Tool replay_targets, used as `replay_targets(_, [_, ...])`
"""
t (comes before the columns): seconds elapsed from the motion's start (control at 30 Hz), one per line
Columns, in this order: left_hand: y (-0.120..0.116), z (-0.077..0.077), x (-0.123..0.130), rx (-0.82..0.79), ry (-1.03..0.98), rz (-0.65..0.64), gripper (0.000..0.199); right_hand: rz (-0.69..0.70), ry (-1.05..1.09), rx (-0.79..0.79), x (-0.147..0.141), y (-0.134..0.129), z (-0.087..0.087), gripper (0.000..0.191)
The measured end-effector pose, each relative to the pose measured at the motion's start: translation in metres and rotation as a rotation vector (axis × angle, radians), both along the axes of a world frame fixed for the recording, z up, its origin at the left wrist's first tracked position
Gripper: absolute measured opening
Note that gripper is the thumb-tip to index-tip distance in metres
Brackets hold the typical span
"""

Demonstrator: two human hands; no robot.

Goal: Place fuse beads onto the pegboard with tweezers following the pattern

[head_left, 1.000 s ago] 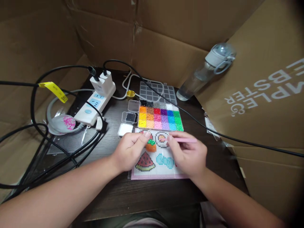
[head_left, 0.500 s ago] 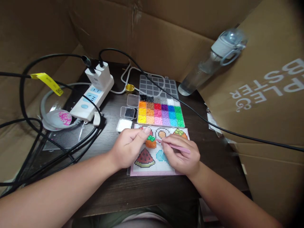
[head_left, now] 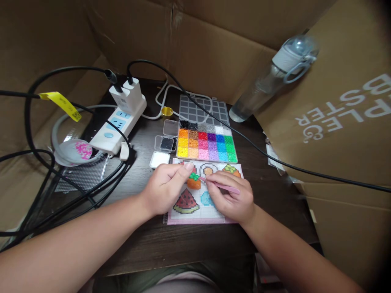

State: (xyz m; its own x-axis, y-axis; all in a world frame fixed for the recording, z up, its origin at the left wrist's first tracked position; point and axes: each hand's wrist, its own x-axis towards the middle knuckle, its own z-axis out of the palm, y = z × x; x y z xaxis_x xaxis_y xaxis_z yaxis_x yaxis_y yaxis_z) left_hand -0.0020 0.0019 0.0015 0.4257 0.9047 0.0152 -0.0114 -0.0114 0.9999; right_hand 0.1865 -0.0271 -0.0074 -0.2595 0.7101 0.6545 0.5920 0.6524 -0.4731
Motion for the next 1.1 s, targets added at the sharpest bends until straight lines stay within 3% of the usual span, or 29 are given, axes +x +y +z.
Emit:
replay_targets(0.5, [0.001,-0.002,0.0,0.005,0.002,0.01,0.051,-0.012,0.051,0.053,-0.002,-0.001,0.004,0.03])
replay_targets(0.7, [0.0,-0.003,0.0,-0.002,0.02,0.024,0.051,-0.176,0.123,0.155,-0.004,0.013,0.013,0.029])
replay_targets(0.9, [0.002,-0.002,0.001,0.023,0.024,0.021,0.051,-0.333,0.247,-0.008,-0.013,0.057,0.016,0.007])
replay_targets(1.1, [0.002,-0.001,0.0,0.027,0.058,0.017,0.051,-0.38,0.347,-0.199,-0.021,0.081,0.01,0.008])
